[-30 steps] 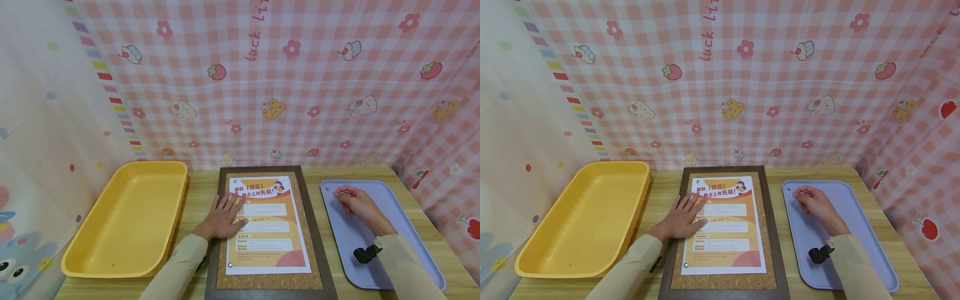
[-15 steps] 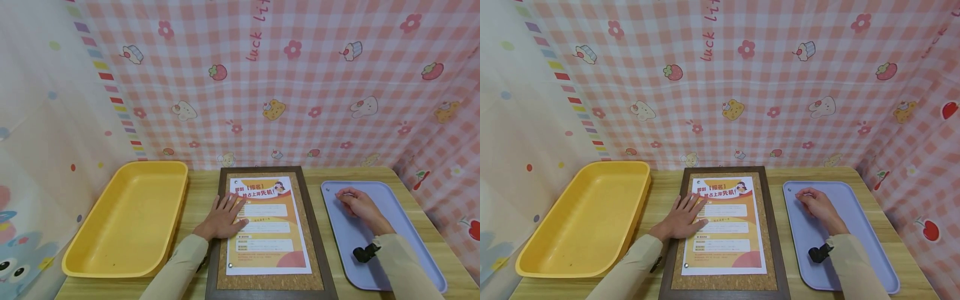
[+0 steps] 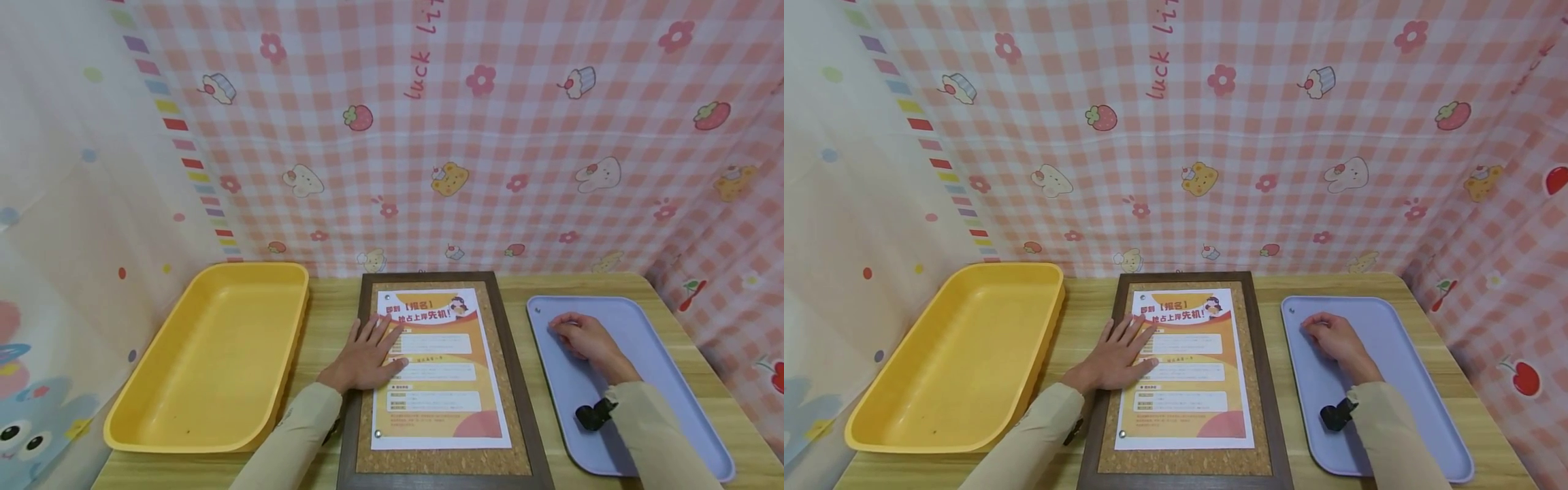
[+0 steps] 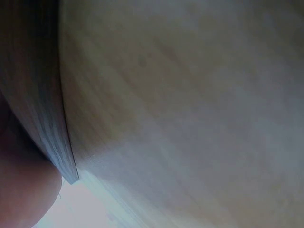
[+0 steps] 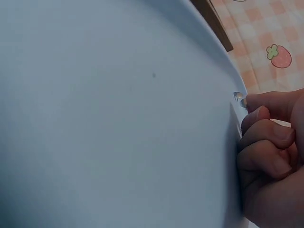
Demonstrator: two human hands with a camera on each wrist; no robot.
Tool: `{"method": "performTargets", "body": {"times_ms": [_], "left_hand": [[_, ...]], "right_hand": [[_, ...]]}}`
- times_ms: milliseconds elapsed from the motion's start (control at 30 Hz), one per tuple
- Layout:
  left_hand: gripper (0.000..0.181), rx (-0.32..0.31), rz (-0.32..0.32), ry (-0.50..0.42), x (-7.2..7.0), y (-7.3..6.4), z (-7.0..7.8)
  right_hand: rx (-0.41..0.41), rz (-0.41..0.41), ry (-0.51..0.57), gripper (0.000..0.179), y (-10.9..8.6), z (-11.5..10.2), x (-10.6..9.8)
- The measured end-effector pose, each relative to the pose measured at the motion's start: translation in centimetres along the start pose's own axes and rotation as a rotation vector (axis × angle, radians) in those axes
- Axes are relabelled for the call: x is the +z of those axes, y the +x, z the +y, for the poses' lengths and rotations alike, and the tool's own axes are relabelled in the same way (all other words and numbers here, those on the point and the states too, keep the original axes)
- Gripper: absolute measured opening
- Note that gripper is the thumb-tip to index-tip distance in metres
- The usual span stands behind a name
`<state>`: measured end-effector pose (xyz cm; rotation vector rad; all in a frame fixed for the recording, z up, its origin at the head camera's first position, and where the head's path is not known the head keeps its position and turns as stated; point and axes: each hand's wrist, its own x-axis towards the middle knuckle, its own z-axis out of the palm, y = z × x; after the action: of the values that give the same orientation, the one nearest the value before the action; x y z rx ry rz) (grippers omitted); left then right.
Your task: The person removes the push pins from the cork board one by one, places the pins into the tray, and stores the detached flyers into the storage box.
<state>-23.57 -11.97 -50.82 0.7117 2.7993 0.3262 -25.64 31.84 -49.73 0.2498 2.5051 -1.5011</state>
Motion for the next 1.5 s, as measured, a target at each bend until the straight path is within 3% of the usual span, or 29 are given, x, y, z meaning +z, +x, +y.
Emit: {"method": "performTargets", "body": {"times_ms": [133,500,733,1300,1500], "left_hand": [[0.073,0.011,-0.003,-0.006,-0.4,-0.2,0.4],[0.073,0.024,0.016,-0.004,-0.5,-0.2,0.5],[0.074,0.000,0.007,0.021,-0.1,0.2,0.2],[0.073,0.012,0.008,0.002,0.0,0.0,-0.1],[0.074,0.003,0.005,0.006,0.1,0.0,-0.1]], "right_hand": [[0.023,0.012,-0.072,0.026,0.1,0.0,0.2],[0.020,0.047,-0.103,0.026,0.0,0.0,0.3],[0.021,0.050,-0.105,0.026,0.0,0.0,0.4],[0.029,0.021,-0.060,0.033,0.0,-0.2,0.4],[-0.033,0.026,-0.074,0.038,-0.4,-1.1,0.7]]}}
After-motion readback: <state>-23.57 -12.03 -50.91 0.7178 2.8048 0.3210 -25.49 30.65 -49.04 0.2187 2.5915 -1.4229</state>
